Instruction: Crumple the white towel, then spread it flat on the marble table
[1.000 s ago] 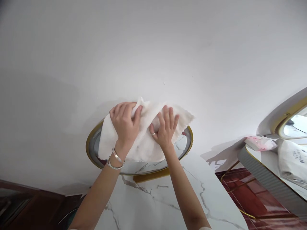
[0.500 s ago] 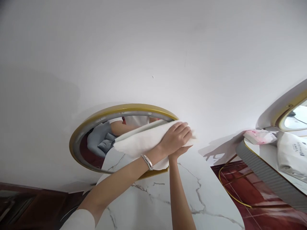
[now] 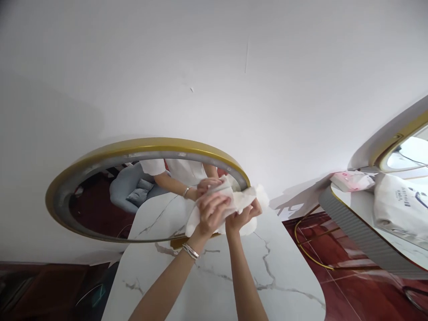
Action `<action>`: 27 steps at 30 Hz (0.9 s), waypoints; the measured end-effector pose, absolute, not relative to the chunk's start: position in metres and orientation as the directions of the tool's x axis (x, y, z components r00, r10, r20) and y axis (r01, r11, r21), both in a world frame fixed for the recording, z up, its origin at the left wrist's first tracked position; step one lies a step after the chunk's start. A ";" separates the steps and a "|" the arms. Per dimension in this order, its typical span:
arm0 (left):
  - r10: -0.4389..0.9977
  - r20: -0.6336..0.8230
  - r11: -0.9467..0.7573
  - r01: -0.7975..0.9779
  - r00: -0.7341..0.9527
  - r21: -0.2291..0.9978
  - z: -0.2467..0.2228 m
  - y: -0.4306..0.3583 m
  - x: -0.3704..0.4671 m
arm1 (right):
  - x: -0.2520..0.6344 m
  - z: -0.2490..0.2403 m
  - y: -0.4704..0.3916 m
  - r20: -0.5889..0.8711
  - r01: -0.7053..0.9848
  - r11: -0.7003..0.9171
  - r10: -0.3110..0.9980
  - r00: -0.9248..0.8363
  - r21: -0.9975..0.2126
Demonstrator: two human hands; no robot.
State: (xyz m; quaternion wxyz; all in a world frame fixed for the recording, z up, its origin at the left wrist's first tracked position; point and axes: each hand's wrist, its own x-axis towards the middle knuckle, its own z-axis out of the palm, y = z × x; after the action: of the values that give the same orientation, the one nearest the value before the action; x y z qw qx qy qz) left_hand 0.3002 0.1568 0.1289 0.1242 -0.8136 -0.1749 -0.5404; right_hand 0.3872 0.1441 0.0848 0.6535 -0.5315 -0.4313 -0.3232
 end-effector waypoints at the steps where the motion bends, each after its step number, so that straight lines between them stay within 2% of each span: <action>1: 0.138 0.963 -0.873 0.489 0.234 0.007 0.141 0.160 0.300 | 0.394 0.095 0.148 0.885 0.873 0.188 -0.036 0.464 -0.450; 3: 0.096 0.994 -0.797 0.602 0.044 0.050 0.171 0.167 0.298 | 0.408 0.123 0.157 0.883 0.894 0.151 -0.154 0.443 -0.422; 5: 0.069 0.997 -0.752 0.654 -0.046 0.082 0.206 0.176 0.291 | 0.420 0.154 0.165 0.927 0.942 0.158 -0.190 0.323 -0.296; 7: 0.119 0.990 -0.744 0.654 -0.076 0.140 0.242 0.185 0.282 | 0.429 0.183 0.171 0.960 0.968 0.163 -0.174 0.219 -0.191; 10: 0.176 0.984 -0.785 0.605 0.008 0.135 0.283 0.191 0.274 | 0.433 0.206 0.176 0.984 0.978 0.184 -0.122 0.127 -0.103; 13: 0.049 0.987 -0.831 0.555 0.150 -0.043 0.293 0.188 0.277 | 0.429 0.196 0.176 0.986 0.964 0.267 -0.160 0.045 -0.001; 15: -0.023 0.969 -0.826 0.541 0.245 -0.156 0.279 0.184 0.278 | 0.427 0.170 0.174 0.988 0.957 0.288 -0.155 0.001 0.044; 18: -0.092 0.911 -0.806 0.507 0.403 -0.305 0.236 0.177 0.270 | 0.429 0.113 0.168 0.996 0.960 0.265 -0.042 -0.085 0.093; 20: -0.106 0.866 -0.800 0.475 0.488 -0.366 0.199 0.171 0.259 | 0.432 0.073 0.161 0.982 0.947 0.272 0.028 -0.185 0.171; 21: -0.076 0.851 -0.809 0.467 0.520 -0.357 0.179 0.166 0.254 | 0.433 0.054 0.157 0.970 0.933 0.298 0.072 -0.233 0.202; 24: 0.103 0.826 -0.834 0.501 0.554 -0.232 0.122 0.150 0.240 | 0.439 0.012 0.142 0.909 0.871 0.410 0.189 -0.371 0.270; 27: 0.262 0.807 -0.812 0.573 0.530 -0.113 0.077 0.134 0.230 | 0.442 -0.013 0.131 0.820 0.780 0.539 0.256 -0.512 0.319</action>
State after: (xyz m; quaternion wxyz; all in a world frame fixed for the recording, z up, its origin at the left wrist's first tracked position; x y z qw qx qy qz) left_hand 0.2298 0.1338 0.0768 0.1856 -0.8547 -0.2442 -0.4189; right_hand 0.4421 0.1309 -0.0135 0.3712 -0.3258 -0.7948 -0.3528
